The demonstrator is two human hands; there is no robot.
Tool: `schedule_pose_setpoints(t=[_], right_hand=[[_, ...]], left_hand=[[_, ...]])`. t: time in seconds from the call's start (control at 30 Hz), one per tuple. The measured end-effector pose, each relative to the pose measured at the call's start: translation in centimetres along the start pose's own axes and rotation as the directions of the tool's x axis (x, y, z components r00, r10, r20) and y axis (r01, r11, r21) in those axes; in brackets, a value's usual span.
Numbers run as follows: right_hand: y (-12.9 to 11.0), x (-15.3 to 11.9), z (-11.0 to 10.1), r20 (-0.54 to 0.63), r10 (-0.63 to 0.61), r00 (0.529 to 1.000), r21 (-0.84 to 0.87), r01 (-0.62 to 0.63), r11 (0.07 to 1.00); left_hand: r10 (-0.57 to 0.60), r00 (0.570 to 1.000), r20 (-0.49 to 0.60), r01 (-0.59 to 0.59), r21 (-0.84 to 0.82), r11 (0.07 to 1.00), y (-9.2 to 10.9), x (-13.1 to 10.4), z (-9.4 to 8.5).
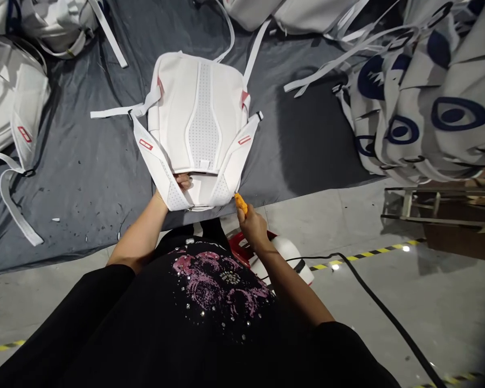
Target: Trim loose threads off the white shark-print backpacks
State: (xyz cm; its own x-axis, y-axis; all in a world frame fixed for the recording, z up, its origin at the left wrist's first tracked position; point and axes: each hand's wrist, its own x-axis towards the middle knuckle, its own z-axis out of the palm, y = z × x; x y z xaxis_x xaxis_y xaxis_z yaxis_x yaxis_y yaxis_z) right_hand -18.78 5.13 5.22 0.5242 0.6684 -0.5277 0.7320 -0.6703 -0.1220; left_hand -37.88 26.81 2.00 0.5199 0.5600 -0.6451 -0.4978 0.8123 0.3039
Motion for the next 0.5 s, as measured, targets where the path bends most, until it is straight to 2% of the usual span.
schedule_pose_setpoints(t=[0.13,0.23,0.3,0.4,0.5], right_hand=[[2.2,-4.1,0.9,0.011,0.078,0.997,0.057,-0.078,0.995],[3.4,-8.4,2.8,0.074,0.131,0.989,0.071,-0.137,0.988],[3.2,-10.0,4.4,0.137,0.100,0.986,0.071,-0.110,0.991],[1.1,-9.3,6.3,0.178,0.021,0.984,0.081,-0.036,0.996],[-0.9,-7.1,6.7,0.186,0.005,0.983,0.077,-0.019,0.997]], left_hand=[[-0.048,0.999,-0.024,0.047,-0.030,0.998,-0.6,1.4,-0.3],[-0.049,0.998,-0.026,0.048,-0.038,0.998,-1.1,2.2,-0.7],[-0.041,0.999,-0.017,0.040,-0.048,0.998,-1.5,2.4,-0.6],[-0.042,0.999,-0.010,0.041,-0.077,0.996,-2.1,2.0,0.4],[-0.047,0.999,-0.005,0.046,-0.125,0.991,-2.4,1.5,2.5]])
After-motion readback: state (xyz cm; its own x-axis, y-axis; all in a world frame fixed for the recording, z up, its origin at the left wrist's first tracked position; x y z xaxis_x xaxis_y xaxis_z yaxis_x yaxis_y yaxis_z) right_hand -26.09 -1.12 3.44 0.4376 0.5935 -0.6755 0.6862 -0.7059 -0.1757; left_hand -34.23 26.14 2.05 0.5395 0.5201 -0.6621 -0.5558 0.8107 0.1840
